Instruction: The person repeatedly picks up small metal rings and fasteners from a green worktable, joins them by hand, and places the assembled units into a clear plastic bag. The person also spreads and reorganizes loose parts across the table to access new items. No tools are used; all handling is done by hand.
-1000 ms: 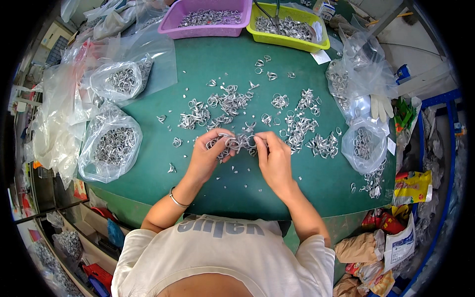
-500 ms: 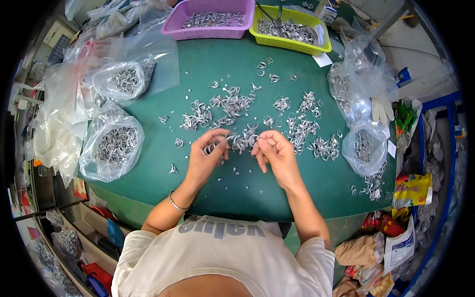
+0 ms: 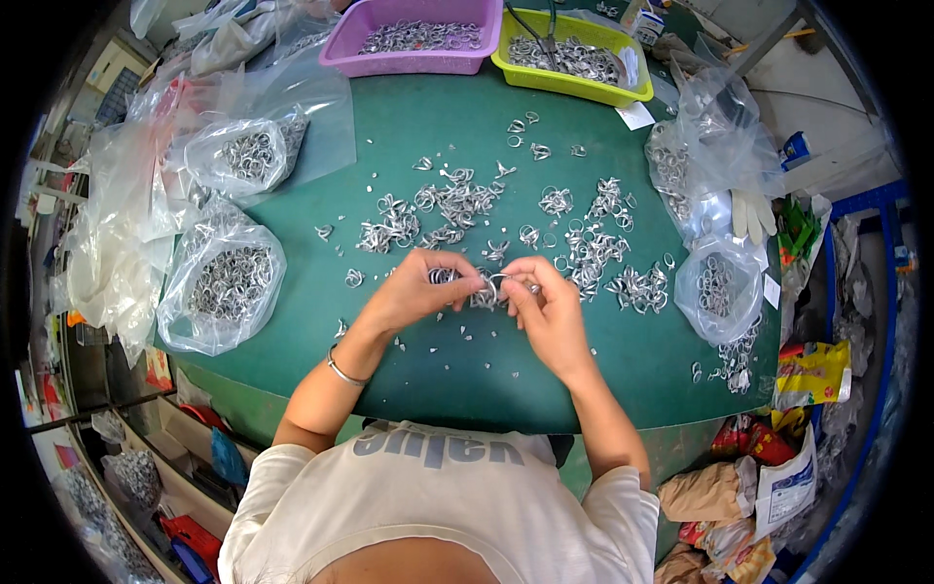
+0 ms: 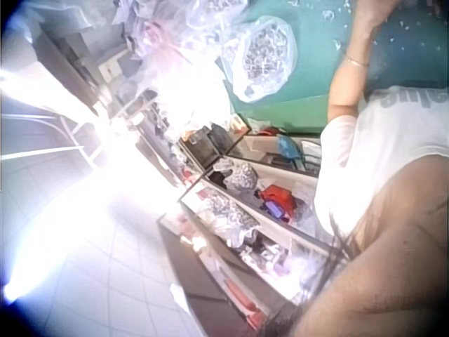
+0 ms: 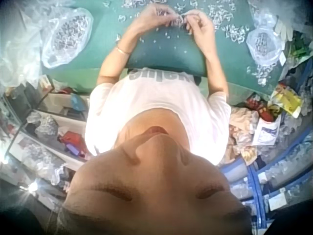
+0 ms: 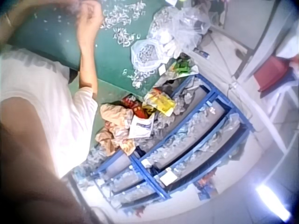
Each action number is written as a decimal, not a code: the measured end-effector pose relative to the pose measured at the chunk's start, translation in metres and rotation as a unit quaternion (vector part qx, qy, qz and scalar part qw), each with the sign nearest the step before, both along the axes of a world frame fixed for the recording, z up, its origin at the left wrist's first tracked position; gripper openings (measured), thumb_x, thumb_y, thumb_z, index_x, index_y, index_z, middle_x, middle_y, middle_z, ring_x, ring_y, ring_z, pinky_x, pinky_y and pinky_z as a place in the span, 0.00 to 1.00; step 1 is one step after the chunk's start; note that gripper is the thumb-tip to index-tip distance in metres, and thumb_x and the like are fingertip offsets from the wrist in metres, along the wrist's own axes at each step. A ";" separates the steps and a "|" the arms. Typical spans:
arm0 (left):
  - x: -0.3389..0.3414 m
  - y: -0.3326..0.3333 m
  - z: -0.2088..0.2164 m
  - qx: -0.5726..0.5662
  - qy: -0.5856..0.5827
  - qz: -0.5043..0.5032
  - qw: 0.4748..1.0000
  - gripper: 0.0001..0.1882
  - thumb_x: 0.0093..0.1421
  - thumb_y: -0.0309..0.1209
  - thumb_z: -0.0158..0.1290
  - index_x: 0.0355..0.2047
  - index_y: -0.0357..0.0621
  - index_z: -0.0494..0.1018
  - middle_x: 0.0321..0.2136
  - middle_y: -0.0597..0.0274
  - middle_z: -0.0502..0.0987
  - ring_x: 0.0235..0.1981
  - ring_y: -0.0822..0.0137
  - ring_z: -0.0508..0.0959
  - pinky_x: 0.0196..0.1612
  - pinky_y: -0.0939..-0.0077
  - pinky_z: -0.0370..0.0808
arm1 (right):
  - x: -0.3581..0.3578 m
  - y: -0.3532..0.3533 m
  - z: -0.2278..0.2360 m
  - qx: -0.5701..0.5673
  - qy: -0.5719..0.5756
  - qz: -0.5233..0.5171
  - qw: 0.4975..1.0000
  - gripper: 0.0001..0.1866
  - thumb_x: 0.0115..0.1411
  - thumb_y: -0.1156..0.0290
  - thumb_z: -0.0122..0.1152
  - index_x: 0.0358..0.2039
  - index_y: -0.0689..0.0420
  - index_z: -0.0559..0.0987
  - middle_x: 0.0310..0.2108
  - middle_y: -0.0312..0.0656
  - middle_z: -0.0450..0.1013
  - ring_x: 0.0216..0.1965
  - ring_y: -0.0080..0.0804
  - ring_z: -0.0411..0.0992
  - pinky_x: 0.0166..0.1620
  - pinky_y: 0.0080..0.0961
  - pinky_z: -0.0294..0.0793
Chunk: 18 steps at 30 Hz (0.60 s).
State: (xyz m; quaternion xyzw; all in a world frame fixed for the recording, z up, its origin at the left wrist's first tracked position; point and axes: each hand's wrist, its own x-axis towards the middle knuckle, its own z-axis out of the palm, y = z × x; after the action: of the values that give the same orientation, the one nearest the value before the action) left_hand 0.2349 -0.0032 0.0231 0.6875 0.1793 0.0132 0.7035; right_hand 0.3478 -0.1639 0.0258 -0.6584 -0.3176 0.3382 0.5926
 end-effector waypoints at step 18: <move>-0.010 -0.029 -0.006 -0.347 0.000 0.198 0.917 0.09 0.60 0.33 0.51 0.30 0.40 0.72 0.22 0.66 0.71 0.22 0.76 0.70 0.18 0.86 0.60 | -0.016 -0.006 0.009 0.060 0.131 0.016 0.989 0.06 0.62 0.76 0.48 0.37 0.63 0.71 0.26 0.40 0.72 0.21 0.19 0.69 0.19 0.15 0.67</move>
State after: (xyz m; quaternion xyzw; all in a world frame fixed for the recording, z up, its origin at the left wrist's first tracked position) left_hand 0.2247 -0.0325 0.0173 0.3502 0.3051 0.0889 0.8811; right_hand 0.3320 -0.1696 0.0349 -0.5666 -0.2676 0.4115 0.6618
